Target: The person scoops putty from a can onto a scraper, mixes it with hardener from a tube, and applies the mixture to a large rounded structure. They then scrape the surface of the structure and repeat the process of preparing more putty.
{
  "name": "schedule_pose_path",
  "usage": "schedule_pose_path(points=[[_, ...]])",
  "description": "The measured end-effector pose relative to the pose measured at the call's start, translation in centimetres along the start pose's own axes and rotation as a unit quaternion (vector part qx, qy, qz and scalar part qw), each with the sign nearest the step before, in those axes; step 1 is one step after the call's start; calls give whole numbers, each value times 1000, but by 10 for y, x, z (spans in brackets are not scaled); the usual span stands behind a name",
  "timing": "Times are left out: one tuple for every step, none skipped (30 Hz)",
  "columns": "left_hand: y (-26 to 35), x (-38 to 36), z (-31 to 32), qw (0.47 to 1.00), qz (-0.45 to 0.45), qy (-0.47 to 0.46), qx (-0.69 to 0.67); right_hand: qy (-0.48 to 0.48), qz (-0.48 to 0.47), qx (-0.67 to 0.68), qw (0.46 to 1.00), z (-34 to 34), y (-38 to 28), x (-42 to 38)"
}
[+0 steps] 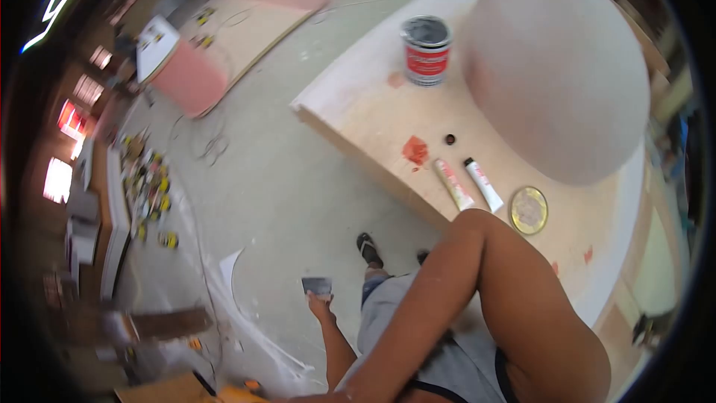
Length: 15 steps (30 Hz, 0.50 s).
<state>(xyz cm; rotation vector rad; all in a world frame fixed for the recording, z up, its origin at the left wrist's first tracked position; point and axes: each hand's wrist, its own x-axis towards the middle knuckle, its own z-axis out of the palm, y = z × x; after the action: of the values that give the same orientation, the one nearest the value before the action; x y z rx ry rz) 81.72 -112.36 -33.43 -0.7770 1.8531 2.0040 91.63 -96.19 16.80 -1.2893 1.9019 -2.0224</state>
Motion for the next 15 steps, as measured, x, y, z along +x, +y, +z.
schedule_pose_path(points=[[-1,16,-4,999,-27,-1,24,9,16,-32,999,-12,17,9],[-8,27,-11,997,-61,6,47,16,31,-60,998,-21,33,18],[-7,40,-17,993,-91,16,72,40,39,-73,996,-38,37,29],[5,58,-16,992,-92,-3,89,80,-27,-173,981,-59,37,39],[14,76,-11,990,-85,-23,110,112,-90,-274,951,-77,38,47],[21,91,-1,988,-78,-44,127,120,-107,-329,930,-91,46,54],[24,103,10,985,-73,-64,143,131,-95,-342,925,-102,54,60],[27,115,21,981,-66,-85,159,106,-64,-386,914,-112,63,63],[34,129,30,977,-57,-104,178,83,-35,-427,900,-123,74,66],[44,144,34,972,-45,-119,196,91,-39,-430,897,-133,87,69],[54,157,36,968,-33,-130,214,104,-35,-437,893,-136,93,77],[63,172,43,963,-20,-142,228,191,2,-366,911,-138,100,84],[70,184,53,959,-7,-153,239,274,37,-291,916,-145,105,89],[75,193,63,954,5,-164,250,329,-8,-139,934,-153,94,102],[78,199,66,951,15,-169,259,334,-9,-141,932,-154,87,107]])
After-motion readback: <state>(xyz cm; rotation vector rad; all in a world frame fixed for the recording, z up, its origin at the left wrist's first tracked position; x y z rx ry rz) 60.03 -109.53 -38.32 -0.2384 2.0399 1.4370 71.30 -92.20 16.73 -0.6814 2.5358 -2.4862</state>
